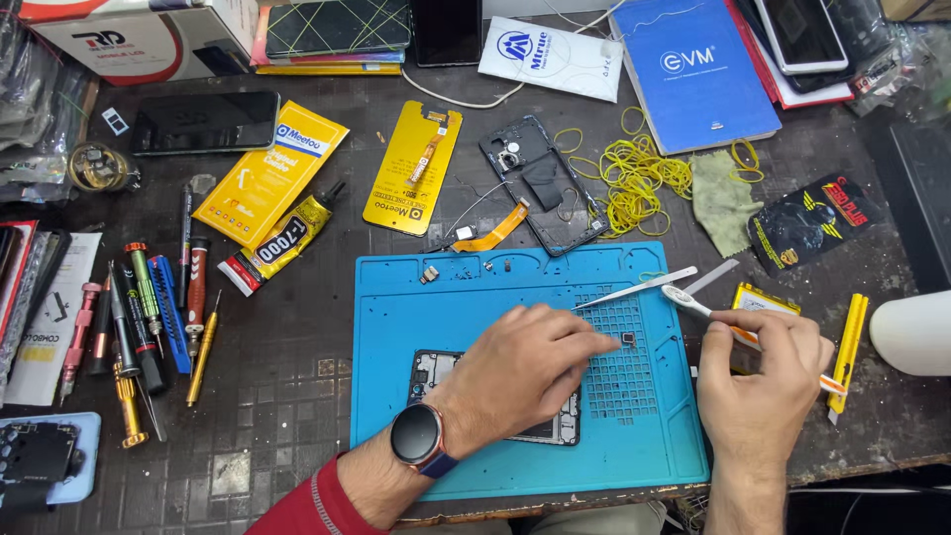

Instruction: The person disassembles a smartphone on a blue mat, removes small internal components with tweezers, cleans a component with a toothbrush, applies T-7000 adhesive to the phone frame, and reattaches the component. The workspace contains various tools and spare parts.

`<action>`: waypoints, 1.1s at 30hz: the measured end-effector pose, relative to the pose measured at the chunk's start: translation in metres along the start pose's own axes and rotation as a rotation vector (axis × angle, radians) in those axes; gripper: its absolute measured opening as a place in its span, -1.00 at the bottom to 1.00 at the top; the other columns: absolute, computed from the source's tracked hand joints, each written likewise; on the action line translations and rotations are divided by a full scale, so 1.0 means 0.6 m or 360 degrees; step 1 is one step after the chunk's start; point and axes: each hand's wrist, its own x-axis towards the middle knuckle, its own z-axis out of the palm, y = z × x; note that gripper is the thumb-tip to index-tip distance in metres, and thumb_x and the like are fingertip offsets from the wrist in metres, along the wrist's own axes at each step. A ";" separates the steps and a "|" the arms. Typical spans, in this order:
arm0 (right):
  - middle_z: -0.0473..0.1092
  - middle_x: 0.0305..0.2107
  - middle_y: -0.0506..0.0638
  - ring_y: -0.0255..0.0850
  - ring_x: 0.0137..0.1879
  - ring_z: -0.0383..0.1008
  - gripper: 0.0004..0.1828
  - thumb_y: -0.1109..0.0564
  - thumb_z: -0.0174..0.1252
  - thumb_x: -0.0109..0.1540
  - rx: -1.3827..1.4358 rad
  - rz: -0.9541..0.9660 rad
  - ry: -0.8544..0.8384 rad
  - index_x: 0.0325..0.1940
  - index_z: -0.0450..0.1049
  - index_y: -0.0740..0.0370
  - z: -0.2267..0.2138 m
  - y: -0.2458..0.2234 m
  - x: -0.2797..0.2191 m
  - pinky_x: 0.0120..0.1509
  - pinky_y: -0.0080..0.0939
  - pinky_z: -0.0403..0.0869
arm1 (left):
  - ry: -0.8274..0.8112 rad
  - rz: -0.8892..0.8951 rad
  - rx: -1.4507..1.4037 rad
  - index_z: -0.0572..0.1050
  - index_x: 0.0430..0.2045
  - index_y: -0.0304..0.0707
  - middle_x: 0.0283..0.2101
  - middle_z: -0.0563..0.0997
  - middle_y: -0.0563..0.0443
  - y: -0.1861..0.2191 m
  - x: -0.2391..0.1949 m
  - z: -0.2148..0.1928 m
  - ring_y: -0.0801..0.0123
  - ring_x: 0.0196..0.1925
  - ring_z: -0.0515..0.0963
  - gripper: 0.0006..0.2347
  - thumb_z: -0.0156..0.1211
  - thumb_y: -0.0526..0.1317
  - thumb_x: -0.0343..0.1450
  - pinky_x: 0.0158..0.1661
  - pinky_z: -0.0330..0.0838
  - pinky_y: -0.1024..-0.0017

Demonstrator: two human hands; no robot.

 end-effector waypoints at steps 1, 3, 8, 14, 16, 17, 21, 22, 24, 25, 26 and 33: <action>0.43 -0.12 0.05 -0.05 0.09 0.31 -0.97 0.26 0.30 0.33 0.0004 0.0001 0.0000 -0.15 0.59 0.20 0.000 0.000 0.000 0.27 -0.09 0.34 | 0.0009 -0.0014 0.0003 0.59 -0.04 -0.15 -0.10 0.62 0.04 -0.001 0.000 0.001 0.21 -0.02 0.57 -0.72 0.21 -0.37 0.37 0.00 0.41 0.26; 0.43 -0.11 0.05 -0.05 0.10 0.32 -0.94 0.28 0.28 0.31 0.0022 0.0009 -0.0002 -0.15 0.59 0.20 0.000 -0.001 0.000 0.28 -0.10 0.35 | 0.0025 -0.0043 0.0010 0.61 -0.10 -0.11 -0.12 0.63 0.07 -0.001 -0.001 0.002 0.25 -0.04 0.58 -0.75 0.19 -0.39 0.38 -0.01 0.41 0.29; 0.43 -0.11 0.05 -0.06 0.10 0.32 -0.95 0.28 0.29 0.32 0.0085 0.0041 -0.0016 -0.15 0.57 0.21 -0.001 -0.004 0.000 0.26 -0.10 0.37 | 0.0227 -0.0106 0.0357 0.63 -0.16 -0.20 -0.17 0.59 0.01 -0.015 -0.003 -0.018 0.18 -0.12 0.53 -0.74 0.25 -0.39 0.29 -0.07 0.36 0.24; 0.43 -0.12 0.05 -0.05 0.09 0.32 -0.95 0.29 0.30 0.33 0.0051 -0.0009 -0.0012 -0.15 0.58 0.21 -0.001 -0.002 0.001 0.25 -0.08 0.36 | 0.0439 -0.0385 0.0782 0.65 -0.28 -0.20 -0.25 0.58 -0.02 -0.033 0.005 -0.058 0.14 -0.14 0.53 -0.80 0.29 -0.29 0.25 -0.11 0.34 0.17; 0.42 -0.12 0.06 -0.05 0.08 0.32 -0.95 0.28 0.30 0.33 0.0054 -0.0002 -0.0012 -0.15 0.58 0.21 -0.001 -0.001 0.001 0.25 -0.09 0.36 | 0.0358 -0.0649 0.0790 0.66 -0.32 -0.15 -0.32 0.60 0.03 -0.035 0.009 -0.069 0.18 -0.19 0.54 -0.86 0.29 -0.18 0.33 -0.11 0.33 0.18; 0.42 -0.12 0.06 -0.05 0.08 0.33 -0.95 0.28 0.30 0.33 0.0057 -0.0001 -0.0007 -0.15 0.58 0.21 -0.001 0.001 0.001 0.25 -0.09 0.36 | 0.0210 -0.0869 0.0747 0.67 -0.34 -0.10 -0.38 0.61 0.07 -0.036 0.011 -0.073 0.23 -0.21 0.55 -0.85 0.29 -0.08 0.39 -0.09 0.33 0.19; 0.42 -0.11 0.06 -0.05 0.09 0.33 -0.95 0.27 0.30 0.33 0.0090 -0.0001 -0.0009 -0.14 0.57 0.21 0.000 0.004 0.001 0.25 -0.10 0.36 | 0.0379 -0.0920 0.0801 0.66 -0.44 -0.13 -0.47 0.60 0.03 -0.037 0.011 -0.075 0.18 -0.33 0.55 -0.83 0.35 -0.06 0.39 -0.22 0.36 0.16; 0.42 -0.11 0.06 -0.05 0.09 0.33 -0.95 0.27 0.30 0.34 0.0093 0.0001 -0.0012 -0.14 0.57 0.21 0.000 0.004 0.000 0.25 -0.10 0.36 | 0.0425 -0.0858 0.0806 0.65 -0.36 -0.17 -0.45 0.59 0.02 -0.040 0.009 -0.075 0.17 -0.32 0.55 -0.85 0.34 -0.11 0.38 -0.23 0.37 0.17; 0.42 -0.11 0.06 -0.06 0.09 0.34 -0.96 0.27 0.30 0.35 0.0091 -0.0005 -0.0012 -0.13 0.57 0.21 -0.001 0.003 0.000 0.26 -0.11 0.36 | 0.0522 -0.0733 0.0815 0.64 -0.21 -0.24 -0.40 0.59 0.00 -0.046 0.005 -0.075 0.15 -0.29 0.55 -0.79 0.32 -0.20 0.35 -0.25 0.39 0.18; 0.43 -0.11 0.06 -0.06 0.09 0.34 -0.96 0.27 0.30 0.35 0.0093 0.0001 -0.0012 -0.13 0.57 0.21 -0.003 0.001 -0.001 0.26 -0.11 0.37 | 0.0505 -0.0729 0.0840 0.65 -0.25 -0.21 -0.39 0.59 0.00 -0.048 0.004 -0.074 0.14 -0.27 0.55 -0.82 0.32 -0.20 0.34 -0.24 0.39 0.18; 0.43 -0.12 0.06 -0.06 0.09 0.34 -0.96 0.27 0.30 0.35 0.0099 0.0004 -0.0007 -0.13 0.57 0.21 -0.002 0.000 0.001 0.26 -0.11 0.37 | 0.0493 -0.0720 0.0870 0.65 -0.29 -0.19 -0.37 0.59 -0.01 -0.051 0.003 -0.073 0.13 -0.25 0.55 -0.85 0.33 -0.20 0.34 -0.22 0.40 0.18; 0.43 -0.11 0.06 -0.05 0.09 0.35 -0.97 0.27 0.29 0.33 0.0128 0.0052 0.0001 -0.16 0.57 0.22 -0.004 -0.004 0.003 0.24 -0.13 0.38 | 0.0393 -0.0612 0.0811 0.67 -0.25 -0.12 -0.30 0.55 0.02 -0.059 -0.001 -0.068 0.19 -0.19 0.54 -0.86 0.30 -0.25 0.36 -0.21 0.39 0.20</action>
